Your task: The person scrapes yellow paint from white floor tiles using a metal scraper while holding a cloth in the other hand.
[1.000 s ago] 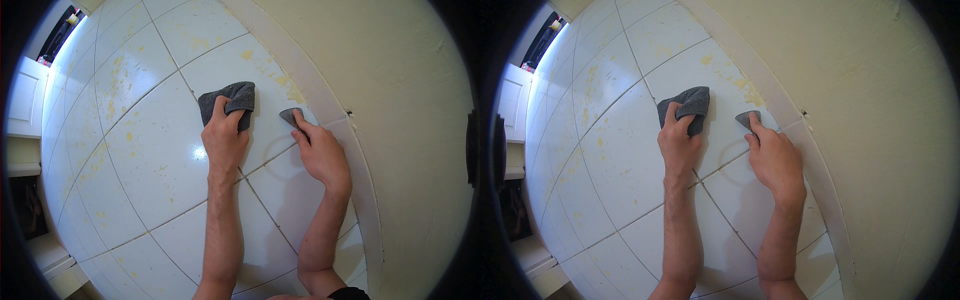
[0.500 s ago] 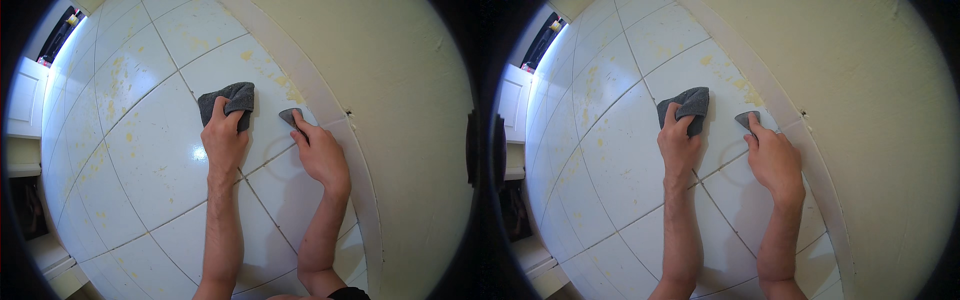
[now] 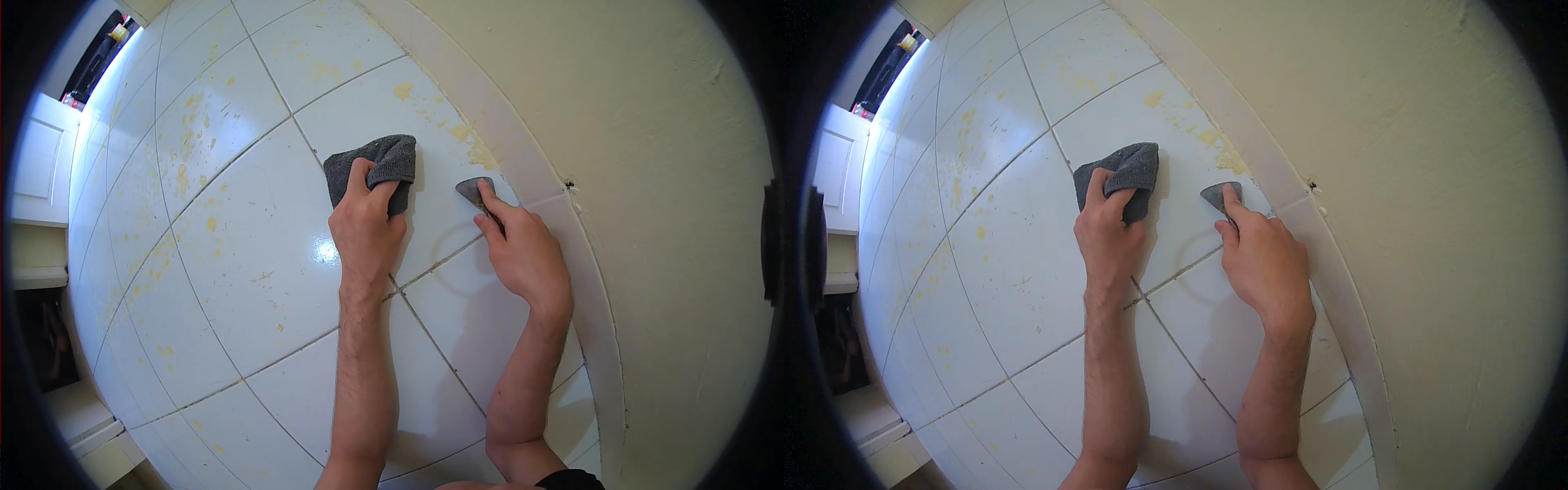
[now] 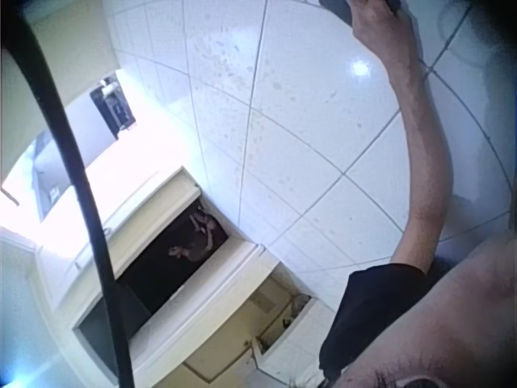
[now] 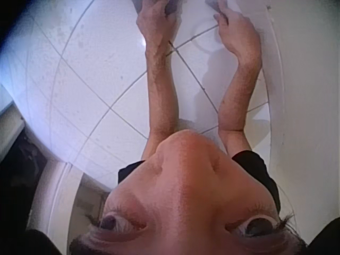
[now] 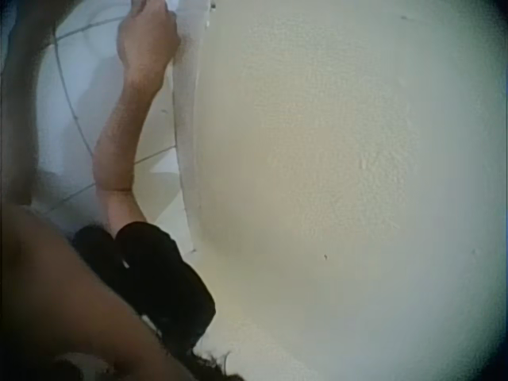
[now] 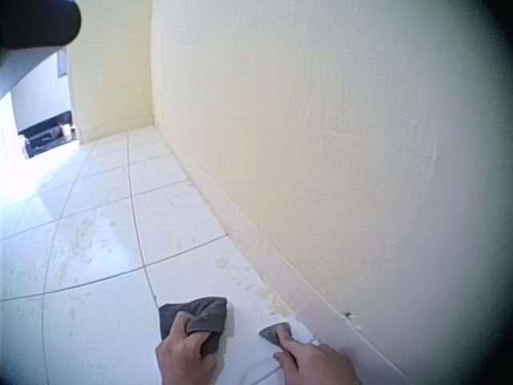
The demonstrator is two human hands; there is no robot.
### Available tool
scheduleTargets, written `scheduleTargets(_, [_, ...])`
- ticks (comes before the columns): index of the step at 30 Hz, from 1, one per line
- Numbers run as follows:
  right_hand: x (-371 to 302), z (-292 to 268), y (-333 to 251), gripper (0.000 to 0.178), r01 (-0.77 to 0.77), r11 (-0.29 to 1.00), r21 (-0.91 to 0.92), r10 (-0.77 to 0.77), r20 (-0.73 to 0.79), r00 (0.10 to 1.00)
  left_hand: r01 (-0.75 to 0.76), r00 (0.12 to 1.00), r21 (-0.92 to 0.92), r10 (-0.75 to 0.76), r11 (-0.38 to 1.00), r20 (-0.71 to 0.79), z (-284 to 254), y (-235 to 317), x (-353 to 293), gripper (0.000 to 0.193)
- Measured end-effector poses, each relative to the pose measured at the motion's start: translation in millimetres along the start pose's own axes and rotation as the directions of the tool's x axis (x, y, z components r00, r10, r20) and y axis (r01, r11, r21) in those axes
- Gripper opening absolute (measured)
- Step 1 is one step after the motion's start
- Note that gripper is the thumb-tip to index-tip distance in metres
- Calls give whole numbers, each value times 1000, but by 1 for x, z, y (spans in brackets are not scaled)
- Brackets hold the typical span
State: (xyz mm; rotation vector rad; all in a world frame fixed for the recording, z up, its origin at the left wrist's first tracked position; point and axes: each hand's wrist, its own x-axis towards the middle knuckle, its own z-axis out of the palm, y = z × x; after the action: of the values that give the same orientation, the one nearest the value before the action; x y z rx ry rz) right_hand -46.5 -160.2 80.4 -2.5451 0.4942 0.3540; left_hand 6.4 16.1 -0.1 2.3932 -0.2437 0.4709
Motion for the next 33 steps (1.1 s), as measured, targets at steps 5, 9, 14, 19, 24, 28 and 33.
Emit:
scheduleTargets(5, [-2, -10, -11, 45, -61, 996, -58, 66, 99, 993, -10, 1000, 3, 10, 1000, -4, 0, 0, 0, 38])
scheduleTargets(9, [-1, -8, -8, 45, -46, 997, -62, 51, 86, 995, 2, 1000, -10, -2, 1000, 1, 1, 0, 0, 37])
scheduleTargets(14, [-2, -9, -11, 45, -53, 997, -52, 57, 92, 994, 0, 1000, 3, 0, 1000, 8, 0, -1, 0, 37])
scheduleTargets(19, [-2, -10, -11, 46, -63, 997, -51, 68, 101, 993, -4, 1000, 2, 4, 1000, -7, 1, 0, -1, 37])
scheduleTargets(24, [-1, -7, -7, 46, -53, 995, -79, 59, 81, 995, 7, 1000, -8, -7, 1000, 7, 1, 0, 0, 37])
scheduleTargets(28, [-5, -11, -9, 46, -50, 996, -68, 57, 108, 993, 15, 1000, -60, -15, 998, 1, -1, 2, 1, 32])
scheduleTargets(33, [-4, -10, -11, 46, -74, 995, -65, 81, 115, 990, 18, 1000, -67, -19, 998, -5, -2, 3, 1, 33])
